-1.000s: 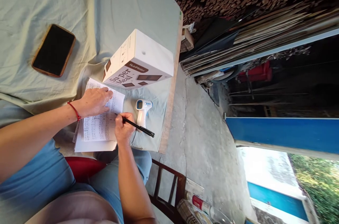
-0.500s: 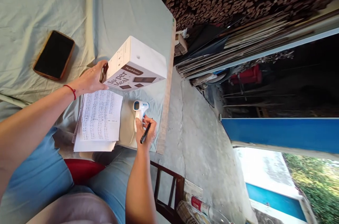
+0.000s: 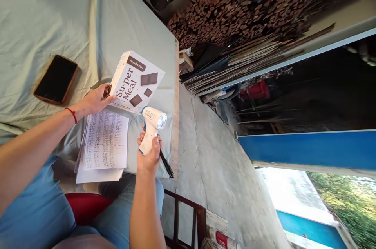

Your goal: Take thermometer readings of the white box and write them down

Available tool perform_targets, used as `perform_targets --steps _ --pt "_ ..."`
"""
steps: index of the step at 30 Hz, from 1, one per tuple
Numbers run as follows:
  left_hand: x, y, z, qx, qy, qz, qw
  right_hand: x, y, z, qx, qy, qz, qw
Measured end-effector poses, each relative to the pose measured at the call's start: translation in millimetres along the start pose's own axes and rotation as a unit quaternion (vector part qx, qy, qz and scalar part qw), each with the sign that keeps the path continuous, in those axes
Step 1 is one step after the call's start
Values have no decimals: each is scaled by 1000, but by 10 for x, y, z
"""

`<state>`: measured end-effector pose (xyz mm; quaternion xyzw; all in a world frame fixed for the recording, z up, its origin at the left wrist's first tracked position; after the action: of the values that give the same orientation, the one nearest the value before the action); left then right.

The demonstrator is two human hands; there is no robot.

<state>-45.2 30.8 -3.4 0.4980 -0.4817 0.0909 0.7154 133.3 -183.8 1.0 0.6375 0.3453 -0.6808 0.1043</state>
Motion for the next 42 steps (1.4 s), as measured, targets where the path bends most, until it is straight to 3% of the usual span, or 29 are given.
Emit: perform_targets --steps 4,10,21,33,42 --pt "-21 -4 4 3 4 10 1000 97 -267 10 -5 -30 -3 1000" --pt "-40 -22 0 5 1 18 1000 211 -403 -16 -1 -53 -20 998" --pt "-14 -19 14 4 -6 10 1000 206 -421 24 3 -36 -7 999" --pt "-78 -81 -35 8 -6 77 997 351 -284 -61 -10 -48 -1 999" --pt "-86 -110 -67 31 -33 145 988 273 -283 32 -19 -33 45 998"
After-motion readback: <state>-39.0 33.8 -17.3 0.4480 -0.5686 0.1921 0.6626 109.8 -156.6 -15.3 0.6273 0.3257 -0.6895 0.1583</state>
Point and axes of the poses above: each hand's wrist, its own z-axis away from the middle knuckle, its own y-axis out of the back of the hand, x = y × z, the point moved 8 cm from there along -z, towards the middle knuckle, and after that the axes turned 10 degrees about -z, right-handed, at the moved point
